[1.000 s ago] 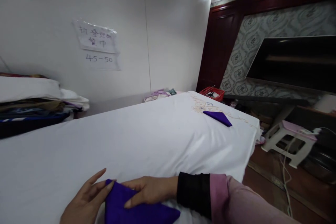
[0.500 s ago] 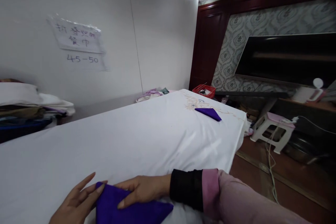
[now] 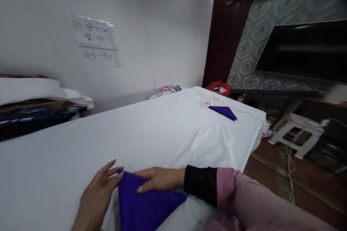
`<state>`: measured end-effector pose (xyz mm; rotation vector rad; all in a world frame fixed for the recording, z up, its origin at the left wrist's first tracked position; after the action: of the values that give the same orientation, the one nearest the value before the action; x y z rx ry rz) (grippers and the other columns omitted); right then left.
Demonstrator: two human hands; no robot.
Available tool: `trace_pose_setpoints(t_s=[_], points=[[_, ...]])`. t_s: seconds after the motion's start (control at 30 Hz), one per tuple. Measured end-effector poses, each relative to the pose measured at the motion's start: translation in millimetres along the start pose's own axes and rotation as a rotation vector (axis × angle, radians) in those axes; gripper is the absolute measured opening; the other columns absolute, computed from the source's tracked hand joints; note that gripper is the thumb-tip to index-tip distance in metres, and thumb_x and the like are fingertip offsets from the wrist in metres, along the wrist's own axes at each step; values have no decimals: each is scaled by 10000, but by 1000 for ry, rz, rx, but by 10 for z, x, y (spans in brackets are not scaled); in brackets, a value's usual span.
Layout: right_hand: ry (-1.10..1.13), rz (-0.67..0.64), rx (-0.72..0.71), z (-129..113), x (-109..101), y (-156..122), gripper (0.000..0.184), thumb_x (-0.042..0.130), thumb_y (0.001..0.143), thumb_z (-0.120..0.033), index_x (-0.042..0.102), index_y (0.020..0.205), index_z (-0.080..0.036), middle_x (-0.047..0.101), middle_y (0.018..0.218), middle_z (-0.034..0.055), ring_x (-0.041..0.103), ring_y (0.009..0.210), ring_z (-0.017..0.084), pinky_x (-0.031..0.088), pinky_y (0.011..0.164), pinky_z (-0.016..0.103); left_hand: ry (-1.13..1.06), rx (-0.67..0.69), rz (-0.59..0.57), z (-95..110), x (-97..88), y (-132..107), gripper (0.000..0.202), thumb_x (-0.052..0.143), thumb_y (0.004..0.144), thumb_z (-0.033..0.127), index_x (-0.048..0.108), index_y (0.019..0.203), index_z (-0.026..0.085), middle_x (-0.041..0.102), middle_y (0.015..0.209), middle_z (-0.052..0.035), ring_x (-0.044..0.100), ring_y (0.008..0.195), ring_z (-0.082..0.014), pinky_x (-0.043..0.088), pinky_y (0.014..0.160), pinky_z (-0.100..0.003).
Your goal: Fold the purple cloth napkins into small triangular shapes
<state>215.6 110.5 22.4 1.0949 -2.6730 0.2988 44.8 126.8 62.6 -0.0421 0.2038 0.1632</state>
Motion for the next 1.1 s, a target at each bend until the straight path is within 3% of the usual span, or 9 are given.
trace_pose_setpoints(t_s=[0.13, 0.4, 0.73, 1.1], points=[[52, -22, -11, -54, 72, -85, 521, 709, 712, -336, 560, 1204, -249, 629, 1008, -5, 576, 801, 109, 416, 843, 288, -101, -18, -20, 5, 43, -68, 603, 742, 549, 391, 574, 1085, 175, 681, 885, -40, 634, 771, -176, 509, 723, -304], [82, -60, 49, -78, 150, -168, 497, 646, 773, -260, 514, 1250, -221, 649, 1029, 34, 614, 838, 147, 437, 831, 322, -352, -58, 2, -169, 86, -66, 512, 735, 568, 288, 560, 1027, 142, 614, 698, 28, 571, 591, -102, 471, 578, -238], [64, -38, 116, -59, 165, -184, 483, 628, 792, -261, 508, 1260, -256, 655, 1053, 39, 622, 881, 182, 429, 871, 379, -408, -86, 15, -159, 96, -81, 352, 650, 593, 143, 576, 937, 147, 629, 627, 31, 568, 551, -107, 457, 542, -233], [38, -48, 106, -56, 171, -178, 483, 629, 792, -290, 509, 1258, -251, 653, 1055, 42, 623, 872, 182, 439, 854, 377, -445, -104, 21, -190, 107, -79, 236, 662, 595, 153, 602, 823, 149, 632, 608, 17, 575, 548, -109, 455, 552, -236]])
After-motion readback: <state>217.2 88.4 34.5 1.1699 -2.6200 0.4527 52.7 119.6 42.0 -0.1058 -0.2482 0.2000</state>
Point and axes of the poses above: each hand's wrist, its own y-axis towards the middle knuckle, its own x-axis out of the palm, z = x × y, the point moved 3 cm from there along y, towards the middle knuckle
